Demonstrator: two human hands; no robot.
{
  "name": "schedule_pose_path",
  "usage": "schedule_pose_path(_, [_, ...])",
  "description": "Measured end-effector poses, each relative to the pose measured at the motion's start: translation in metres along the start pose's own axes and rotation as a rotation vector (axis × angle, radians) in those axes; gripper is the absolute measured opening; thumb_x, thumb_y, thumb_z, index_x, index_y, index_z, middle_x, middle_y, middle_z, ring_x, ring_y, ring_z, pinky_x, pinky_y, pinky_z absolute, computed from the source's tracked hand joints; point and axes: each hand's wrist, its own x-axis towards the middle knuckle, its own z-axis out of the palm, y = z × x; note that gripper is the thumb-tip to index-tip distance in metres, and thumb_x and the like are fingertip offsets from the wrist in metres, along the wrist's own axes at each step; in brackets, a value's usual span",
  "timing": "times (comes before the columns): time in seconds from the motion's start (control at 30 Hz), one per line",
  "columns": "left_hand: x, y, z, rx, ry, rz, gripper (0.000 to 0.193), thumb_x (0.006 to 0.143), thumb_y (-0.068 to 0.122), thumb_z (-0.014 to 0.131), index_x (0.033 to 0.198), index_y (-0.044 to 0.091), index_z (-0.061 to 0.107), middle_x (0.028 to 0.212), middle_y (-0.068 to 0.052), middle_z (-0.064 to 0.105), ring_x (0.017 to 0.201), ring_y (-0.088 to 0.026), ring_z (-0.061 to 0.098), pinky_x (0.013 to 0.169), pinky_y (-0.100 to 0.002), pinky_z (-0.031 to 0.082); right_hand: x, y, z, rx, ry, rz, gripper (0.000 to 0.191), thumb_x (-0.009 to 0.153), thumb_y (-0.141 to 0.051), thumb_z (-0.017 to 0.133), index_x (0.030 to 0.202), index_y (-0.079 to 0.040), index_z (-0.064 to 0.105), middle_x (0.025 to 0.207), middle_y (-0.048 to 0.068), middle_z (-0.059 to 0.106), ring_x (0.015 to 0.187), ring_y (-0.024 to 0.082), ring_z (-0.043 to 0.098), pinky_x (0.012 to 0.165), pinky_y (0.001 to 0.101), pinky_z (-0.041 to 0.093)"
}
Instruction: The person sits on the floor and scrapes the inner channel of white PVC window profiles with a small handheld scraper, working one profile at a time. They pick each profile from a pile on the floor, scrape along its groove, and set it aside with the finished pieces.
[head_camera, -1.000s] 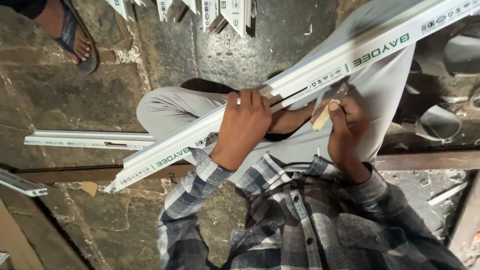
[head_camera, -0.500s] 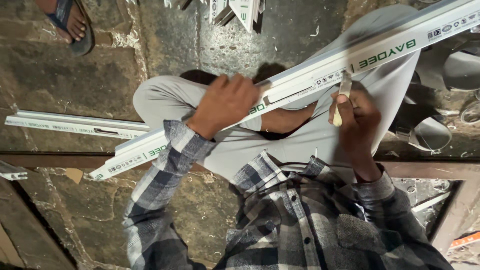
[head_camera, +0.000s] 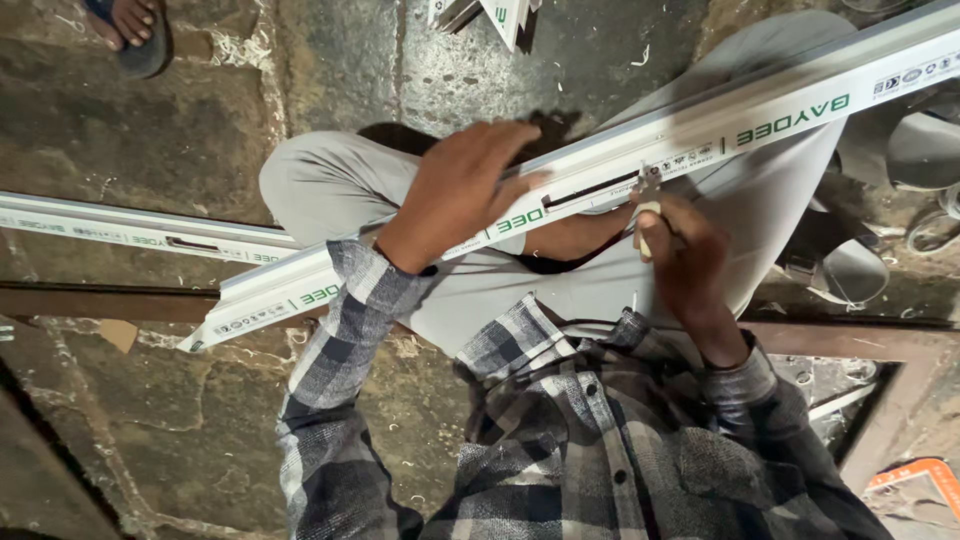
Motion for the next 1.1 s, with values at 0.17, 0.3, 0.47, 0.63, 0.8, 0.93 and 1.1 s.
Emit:
schedule_pose_path(0.17, [-0.01,0.022,0.002,0.048,-0.295,-0.115,0.069,0.094,0.056,0.066,0.131,-0.001,0.058,0.098,-0.016,0.069,0.082,-0.032,0.069,0.068,-0.042,0.054,-0.013,0.004,-0.005,-0.083,0.088,-0.199,0.022,0.11,-0.018,0.066,0.123,-0.001,0.069,0.083,0.004,0.065,0.071,0.009,0.061,0.065,0.0255,0.048])
schedule_pose_path(0.3, [-0.024,0.045,0.01,0.166,-0.358,-0.177,0.071,0.094,0.056,0.067,0.134,-0.003,0.058,0.095,-0.015,0.067,0.083,-0.03,0.067,0.065,-0.042,0.053,-0.02,0.013,-0.013,-0.133,0.164,-0.137,0.018,0.109,-0.014,0.068,0.116,0.001,0.073,0.081,0.005,0.066,0.067,0.01,0.061,0.061,0.0253,0.045])
schedule_pose_path(0.47, [-0.046,0.072,0.025,0.656,-0.173,0.038,0.056,0.092,0.031,0.072,0.14,0.008,0.055,0.112,-0.008,0.063,0.113,-0.024,0.065,0.077,-0.035,0.055,-0.023,0.025,-0.019,-0.333,0.231,-0.205,0.018,0.11,-0.014,0.072,0.102,0.003,0.071,0.081,0.009,0.065,0.069,0.013,0.061,0.059,0.0278,0.041])
schedule_pose_path(0.63, [-0.057,0.071,0.039,0.413,-0.212,-0.17,0.074,0.084,0.047,0.071,0.142,0.005,0.056,0.11,-0.012,0.064,0.108,-0.028,0.064,0.077,-0.042,0.056,-0.023,0.027,-0.019,-0.298,0.331,-0.15,0.02,0.117,-0.014,0.066,0.111,0.004,0.071,0.082,0.008,0.064,0.066,0.012,0.056,0.06,0.0265,0.042])
schedule_pose_path(0.8, [-0.057,0.066,0.044,0.453,-0.146,-0.149,0.062,0.092,0.048,0.072,0.134,0.004,0.06,0.105,-0.009,0.065,0.101,-0.025,0.066,0.076,-0.04,0.056,-0.021,0.023,-0.021,0.143,0.331,-0.014,0.019,0.117,-0.011,0.057,0.124,0.005,0.065,0.088,0.006,0.065,0.072,0.012,0.059,0.062,0.0243,0.047])
schedule_pose_path(0.93, [-0.051,0.061,0.042,0.391,-0.155,-0.186,0.057,0.095,0.049,0.073,0.125,0.002,0.063,0.098,-0.012,0.069,0.078,-0.025,0.069,0.066,-0.039,0.056,-0.022,0.023,-0.021,0.25,0.323,0.023,0.019,0.115,-0.007,0.057,0.129,0.005,0.062,0.097,0.006,0.065,0.076,0.011,0.061,0.064,0.025,0.049])
schedule_pose_path(1.1, [-0.027,0.034,0.029,0.063,-0.356,-0.31,0.065,0.093,0.058,0.07,0.112,-0.004,0.065,0.079,-0.016,0.069,0.055,-0.027,0.068,0.047,-0.04,0.053,-0.025,0.027,-0.017,0.22,0.267,0.05,0.014,0.113,-0.008,0.06,0.119,0.004,0.065,0.087,0.004,0.065,0.071,0.009,0.057,0.062,0.0263,0.046])
